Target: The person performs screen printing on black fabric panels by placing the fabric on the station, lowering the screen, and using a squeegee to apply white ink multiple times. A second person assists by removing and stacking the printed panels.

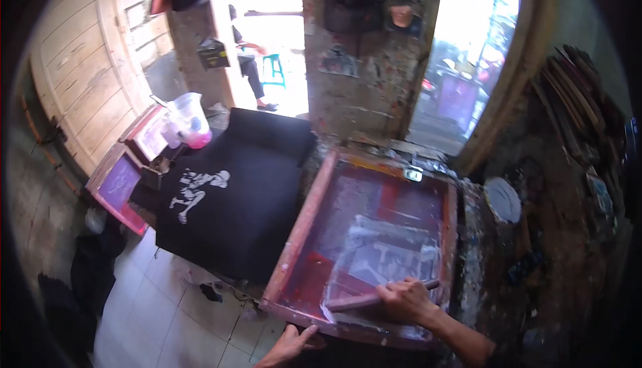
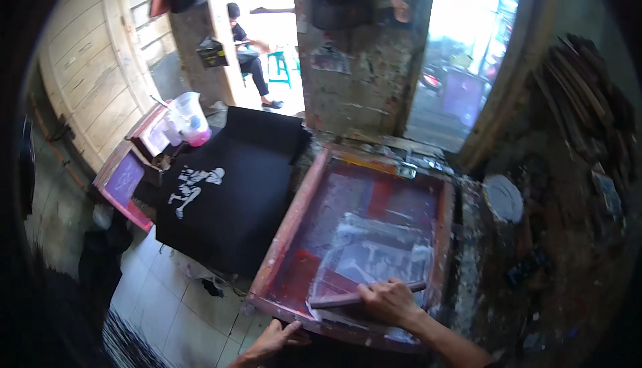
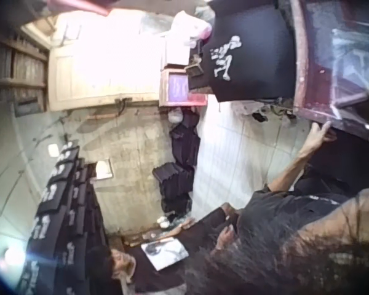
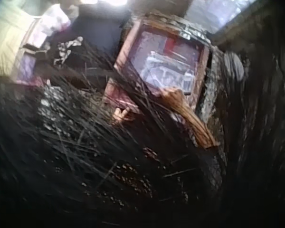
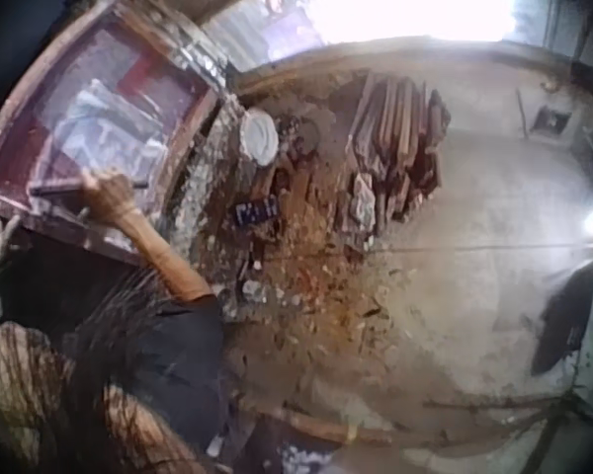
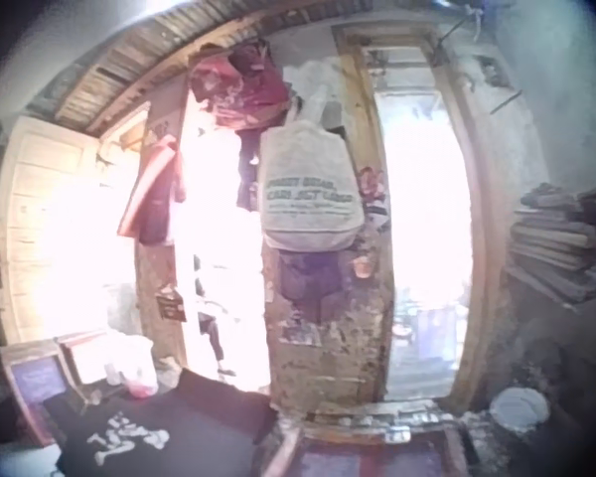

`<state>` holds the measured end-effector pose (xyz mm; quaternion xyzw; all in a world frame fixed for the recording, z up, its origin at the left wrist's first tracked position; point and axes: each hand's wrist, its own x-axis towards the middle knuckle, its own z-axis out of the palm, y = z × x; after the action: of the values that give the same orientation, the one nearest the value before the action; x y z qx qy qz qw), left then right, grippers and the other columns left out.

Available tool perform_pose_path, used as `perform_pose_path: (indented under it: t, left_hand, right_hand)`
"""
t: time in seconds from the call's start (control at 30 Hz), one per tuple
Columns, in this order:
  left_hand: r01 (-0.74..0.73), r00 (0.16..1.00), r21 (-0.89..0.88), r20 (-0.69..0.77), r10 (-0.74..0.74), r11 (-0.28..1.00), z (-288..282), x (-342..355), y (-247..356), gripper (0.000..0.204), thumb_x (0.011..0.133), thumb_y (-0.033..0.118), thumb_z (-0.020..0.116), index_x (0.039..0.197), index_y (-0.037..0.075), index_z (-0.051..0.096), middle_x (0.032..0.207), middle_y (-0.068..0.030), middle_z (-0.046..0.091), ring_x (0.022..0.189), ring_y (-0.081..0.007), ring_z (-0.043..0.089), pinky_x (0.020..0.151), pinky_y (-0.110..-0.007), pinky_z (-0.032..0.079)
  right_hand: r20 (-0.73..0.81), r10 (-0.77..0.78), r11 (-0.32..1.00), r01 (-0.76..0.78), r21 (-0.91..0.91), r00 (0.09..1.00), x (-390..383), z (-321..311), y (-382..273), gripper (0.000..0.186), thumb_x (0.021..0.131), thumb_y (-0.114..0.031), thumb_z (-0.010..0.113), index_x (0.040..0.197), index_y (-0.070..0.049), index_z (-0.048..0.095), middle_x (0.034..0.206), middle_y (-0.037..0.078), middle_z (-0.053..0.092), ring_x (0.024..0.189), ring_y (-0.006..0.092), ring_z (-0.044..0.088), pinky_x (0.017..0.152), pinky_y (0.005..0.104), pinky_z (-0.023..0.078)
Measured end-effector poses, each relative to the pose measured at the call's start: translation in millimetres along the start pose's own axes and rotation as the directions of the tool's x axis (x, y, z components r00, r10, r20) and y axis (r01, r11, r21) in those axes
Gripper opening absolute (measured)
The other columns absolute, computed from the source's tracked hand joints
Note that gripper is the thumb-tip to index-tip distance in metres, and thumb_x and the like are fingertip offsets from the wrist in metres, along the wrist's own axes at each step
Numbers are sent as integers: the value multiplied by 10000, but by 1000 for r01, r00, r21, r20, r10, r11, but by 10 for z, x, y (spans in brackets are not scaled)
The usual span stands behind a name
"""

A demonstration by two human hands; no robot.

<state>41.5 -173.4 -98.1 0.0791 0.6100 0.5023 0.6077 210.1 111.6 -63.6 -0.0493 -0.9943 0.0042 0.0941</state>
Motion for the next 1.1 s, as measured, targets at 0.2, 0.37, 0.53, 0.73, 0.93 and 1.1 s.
perform_pose_path:
  t: [0.2, 0.37, 0.53, 0.73, 0.93, 1.1]
  left_hand:
    - [2, 997, 26, -83, 0, 1000, -31, 34, -59, 442, 1093, 276, 550, 1186, -131, 403, 1082, -279, 688, 980, -347, 743, 881, -448, 641]
    - [16, 997, 46, -75, -13, 999, 30, 11, 8, 436, 1104, 283, 524, 1180, -131, 408, 1082, -280, 688, 995, -342, 740, 893, -444, 638]
    - [-7, 1000, -17, 7, 7, 1000, -117, 61, -163, 404, 1108, 250, 513, 1163, -145, 445, 1088, -291, 686, 985, -345, 745, 895, -442, 639]
    - [-119, 992, -31, -33, 118, 992, -6, 51, -120, 427, 1086, 219, 557, 1159, -196, 491, 1021, -294, 698, 936, -347, 756, 837, -412, 650]
    - [-261, 964, -40, -72, 258, 965, 113, -267, 51, 426, 1063, 232, 600, 1182, -164, 495, 915, -261, 705, 875, -334, 759, 764, -380, 647]
    - [-849, 528, 38, 85, 845, 526, 408, -533, 980, 409, 1046, 236, 596, 1259, -67, 422, 885, -227, 709, 821, -286, 745, 735, -393, 619]
  right_hand:
    - [-96, 79, 996, -74, 51, 992, 358, -61, 817, 91, 904, -190, 623, 887, -112, 580, 697, 106, 672, 652, 347, 703, 557, 481, 532]
    - [-182, 423, 902, -433, -13, 888, 386, -77, 1043, 130, 917, -195, 640, 914, -74, 593, 711, 133, 688, 663, 379, 707, 632, 498, 547]
    - [-158, 414, 889, -435, -141, 896, -217, 113, -229, 18, 838, -110, 600, 849, -102, 589, 664, 84, 661, 585, 251, 680, 588, 393, 507]
    - [-137, 371, 912, -388, -130, 918, -660, -43, -1054, 41, 845, -141, 629, 860, -105, 615, 725, 50, 651, 657, 199, 690, 581, 341, 500]
    - [-270, 577, 801, -598, 5, 771, -675, -688, -1194, 498, 861, -571, 730, 983, -95, 647, 887, 58, 656, 859, 241, 652, 949, 519, 371]
    - [-611, 390, 797, -585, -150, 689, -222, -1570, -824, 567, 863, -645, 700, 904, -81, 644, 906, 97, 653, 860, 265, 631, 892, 485, 381]
